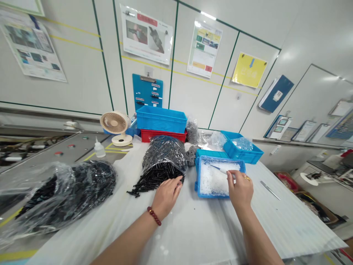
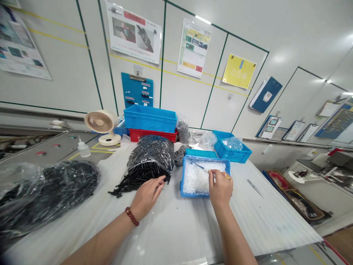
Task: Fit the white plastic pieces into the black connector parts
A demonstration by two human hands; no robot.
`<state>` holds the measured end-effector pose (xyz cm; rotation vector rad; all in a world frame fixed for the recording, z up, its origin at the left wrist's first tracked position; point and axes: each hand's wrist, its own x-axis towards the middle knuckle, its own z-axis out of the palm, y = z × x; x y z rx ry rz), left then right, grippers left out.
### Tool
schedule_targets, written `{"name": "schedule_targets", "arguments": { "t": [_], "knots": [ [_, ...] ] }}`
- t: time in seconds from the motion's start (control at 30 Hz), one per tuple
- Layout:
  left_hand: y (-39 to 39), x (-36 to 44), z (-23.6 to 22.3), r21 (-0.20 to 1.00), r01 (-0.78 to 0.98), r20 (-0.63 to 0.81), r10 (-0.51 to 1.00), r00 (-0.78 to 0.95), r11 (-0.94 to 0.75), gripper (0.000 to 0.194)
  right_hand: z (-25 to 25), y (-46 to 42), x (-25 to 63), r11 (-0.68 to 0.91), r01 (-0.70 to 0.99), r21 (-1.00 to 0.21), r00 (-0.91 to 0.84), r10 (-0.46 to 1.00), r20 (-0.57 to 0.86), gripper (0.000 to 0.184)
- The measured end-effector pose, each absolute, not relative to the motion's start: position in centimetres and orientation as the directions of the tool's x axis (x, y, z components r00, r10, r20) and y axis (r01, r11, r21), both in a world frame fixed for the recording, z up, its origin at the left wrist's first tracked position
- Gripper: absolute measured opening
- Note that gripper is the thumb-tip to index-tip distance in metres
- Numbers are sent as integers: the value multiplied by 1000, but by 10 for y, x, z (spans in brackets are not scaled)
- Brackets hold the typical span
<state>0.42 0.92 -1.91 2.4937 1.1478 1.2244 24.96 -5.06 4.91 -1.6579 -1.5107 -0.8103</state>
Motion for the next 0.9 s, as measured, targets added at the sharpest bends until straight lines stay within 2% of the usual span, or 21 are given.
{"name": "schedule_targets", "arguments": {
  "t": [0.13,0.37,0.63,0.9],
  "knots": [
    [10,4,-19,414,577,630,679,377,-704,26,39,-40,252,-47,986,-157,159,505,848,35],
    [12,8,-23,417,576,603,688,404,-703,26,27,-40,258,-52,991,-125,135,434,891,34],
    [12,9,-24,413,578,601,688,407,-703,26,22,-34,263,-5,950,-313,273,504,819,37],
    [13,9,-23,409,587,601,690,403,-699,28,22,-37,262,26,914,-404,333,517,788,35]
  ]
}}
